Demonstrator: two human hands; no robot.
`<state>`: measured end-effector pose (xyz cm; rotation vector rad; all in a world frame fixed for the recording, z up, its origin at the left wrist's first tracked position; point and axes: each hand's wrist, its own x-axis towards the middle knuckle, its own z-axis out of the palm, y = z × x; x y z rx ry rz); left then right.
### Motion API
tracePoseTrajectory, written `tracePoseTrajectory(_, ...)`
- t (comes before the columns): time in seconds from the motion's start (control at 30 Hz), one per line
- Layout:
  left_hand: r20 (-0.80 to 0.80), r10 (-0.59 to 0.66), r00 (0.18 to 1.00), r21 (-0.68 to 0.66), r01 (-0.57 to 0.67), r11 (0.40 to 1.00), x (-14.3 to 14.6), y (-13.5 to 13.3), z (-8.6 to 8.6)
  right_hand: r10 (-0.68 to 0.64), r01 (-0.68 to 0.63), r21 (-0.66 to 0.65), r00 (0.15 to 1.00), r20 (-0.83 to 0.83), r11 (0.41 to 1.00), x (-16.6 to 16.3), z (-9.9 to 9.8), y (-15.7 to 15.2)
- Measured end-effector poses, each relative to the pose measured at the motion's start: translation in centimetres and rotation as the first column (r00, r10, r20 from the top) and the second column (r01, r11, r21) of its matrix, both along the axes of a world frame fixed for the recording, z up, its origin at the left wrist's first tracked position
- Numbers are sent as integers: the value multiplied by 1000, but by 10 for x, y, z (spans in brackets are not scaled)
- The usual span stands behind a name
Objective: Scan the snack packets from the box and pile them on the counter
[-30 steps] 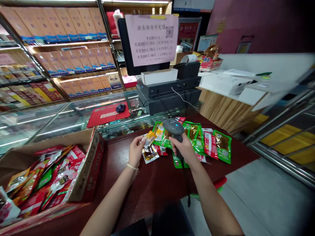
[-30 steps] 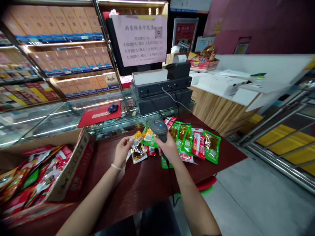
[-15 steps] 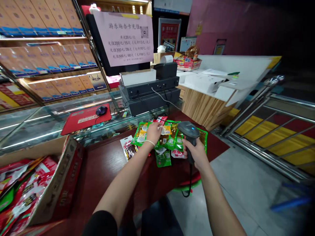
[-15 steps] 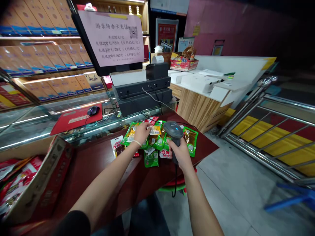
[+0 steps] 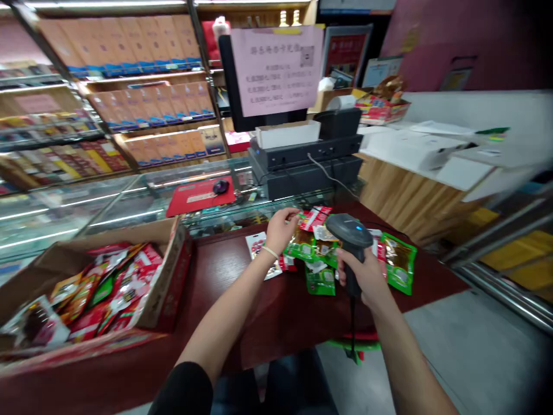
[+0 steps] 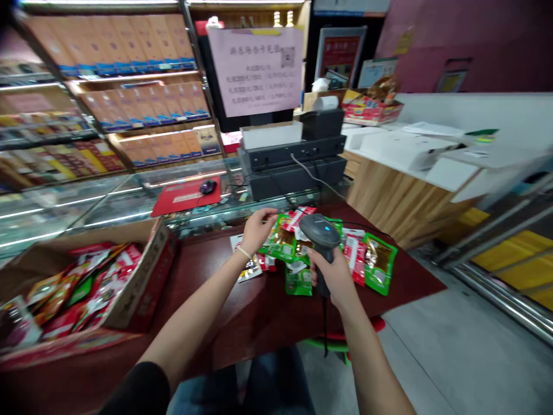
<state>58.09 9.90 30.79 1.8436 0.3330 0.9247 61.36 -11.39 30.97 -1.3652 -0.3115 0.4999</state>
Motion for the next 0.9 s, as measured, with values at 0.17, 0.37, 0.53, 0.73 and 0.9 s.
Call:
tracePoseTrajectory(0.17,124,45,991,-59,-38,998,-86,27,49,193,-193,-18,981,-2,981,-31,11,42)
tracePoseTrajectory(0.37,31,212,977,125,-214,969,-225,89,81,421,-420,-21,907,10,907,-84,19,102)
tracePoseTrajectory(0.53,-162,536,828,299,-477,827,-348,165,65,600,-595,-84,796,80,800,-134,25,150)
tracePoseTrajectory(0.73,-358,776,520,585,-523,620,-474,231,39,734,-714,-172,653,188,679,-186,32,200)
tracePoseTrajectory(0.9,-612,725,317,555,-482,678,-539,265,32,781,-762,-175,600,174,624,-217,41,228)
